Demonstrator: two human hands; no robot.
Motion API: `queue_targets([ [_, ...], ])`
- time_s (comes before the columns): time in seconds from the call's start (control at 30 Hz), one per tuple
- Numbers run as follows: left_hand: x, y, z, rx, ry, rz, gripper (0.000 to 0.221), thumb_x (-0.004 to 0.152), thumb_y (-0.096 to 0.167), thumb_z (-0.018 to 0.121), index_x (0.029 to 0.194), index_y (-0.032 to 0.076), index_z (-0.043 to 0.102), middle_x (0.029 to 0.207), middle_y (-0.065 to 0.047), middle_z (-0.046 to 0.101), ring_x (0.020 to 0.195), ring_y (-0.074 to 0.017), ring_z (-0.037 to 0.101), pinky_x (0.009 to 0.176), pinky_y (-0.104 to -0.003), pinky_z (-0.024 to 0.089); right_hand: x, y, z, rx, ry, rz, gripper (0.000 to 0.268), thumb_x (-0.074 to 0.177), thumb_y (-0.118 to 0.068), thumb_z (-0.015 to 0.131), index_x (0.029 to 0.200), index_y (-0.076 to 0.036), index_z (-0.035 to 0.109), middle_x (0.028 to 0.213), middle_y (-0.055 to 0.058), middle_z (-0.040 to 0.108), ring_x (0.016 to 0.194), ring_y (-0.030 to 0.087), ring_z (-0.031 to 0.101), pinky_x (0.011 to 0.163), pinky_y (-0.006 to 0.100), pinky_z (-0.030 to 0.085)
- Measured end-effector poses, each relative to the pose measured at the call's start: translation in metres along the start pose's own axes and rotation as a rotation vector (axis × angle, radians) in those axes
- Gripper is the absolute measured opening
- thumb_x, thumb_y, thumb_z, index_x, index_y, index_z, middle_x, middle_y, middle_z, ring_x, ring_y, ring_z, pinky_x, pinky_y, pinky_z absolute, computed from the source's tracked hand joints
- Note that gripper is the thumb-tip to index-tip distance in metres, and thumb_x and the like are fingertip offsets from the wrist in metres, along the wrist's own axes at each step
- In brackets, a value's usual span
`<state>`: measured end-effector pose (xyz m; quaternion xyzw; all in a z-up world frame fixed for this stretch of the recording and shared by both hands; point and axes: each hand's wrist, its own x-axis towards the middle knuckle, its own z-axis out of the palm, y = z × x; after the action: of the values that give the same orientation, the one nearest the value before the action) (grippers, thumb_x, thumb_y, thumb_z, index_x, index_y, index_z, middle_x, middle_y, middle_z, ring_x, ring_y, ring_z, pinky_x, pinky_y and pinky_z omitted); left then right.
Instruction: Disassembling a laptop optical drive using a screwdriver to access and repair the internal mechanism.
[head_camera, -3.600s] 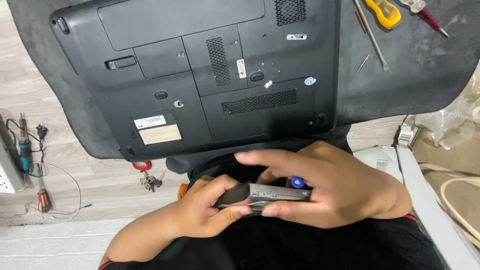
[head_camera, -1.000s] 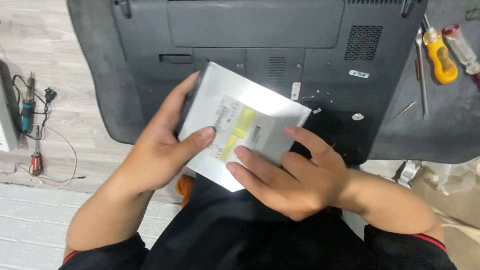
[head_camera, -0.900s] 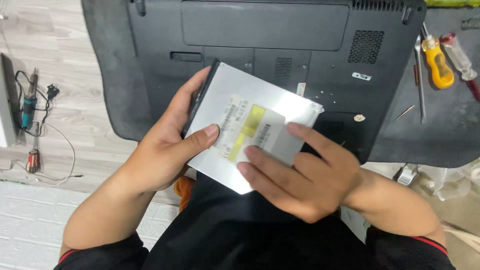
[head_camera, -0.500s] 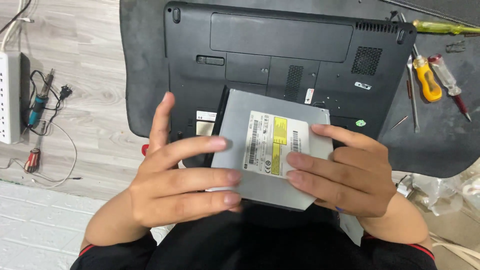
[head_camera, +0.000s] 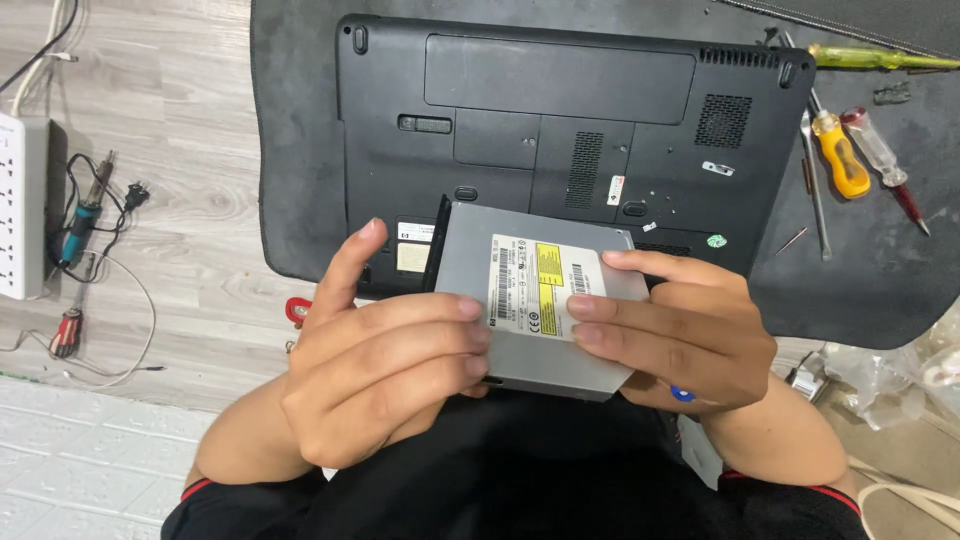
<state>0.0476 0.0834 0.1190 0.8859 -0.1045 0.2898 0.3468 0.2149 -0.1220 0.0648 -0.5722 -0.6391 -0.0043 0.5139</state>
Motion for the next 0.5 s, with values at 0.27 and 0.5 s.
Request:
queue_targets([
  [0.27,-0.0021,0.0007,0.002,-0.008,-0.01,-0.012,0.011,0.098,0.007,0.057,0.093,0.006,0.067,0.093,-0.008,0.074,0.09,-0.0248,0.078,0.107,-0.063,0.036,-0.0032,0.0018,0.003,-0.004,0.011,0.005,0.018,0.095,-0.011,0.055,0.098,0.0,0.069,0.097,0.015,0.074,0.06,0.014,0.064,0.082,0.045,0.067],
  [0.5,0.004,0.0042,0.0059,-0.062,0.038,-0.09,0.01,0.095,0.005,0.058,0.088,0.005,0.066,0.089,-0.007,0.071,0.084,-0.023,0.075,0.103,-0.065,0.043,-0.0062,0.0037,0.0052,0.053,0.01,0.035,0.02,0.09,0.001,0.051,0.099,0.001,0.068,0.096,0.016,0.074,0.084,0.022,0.076,0.08,0.045,0.068],
])
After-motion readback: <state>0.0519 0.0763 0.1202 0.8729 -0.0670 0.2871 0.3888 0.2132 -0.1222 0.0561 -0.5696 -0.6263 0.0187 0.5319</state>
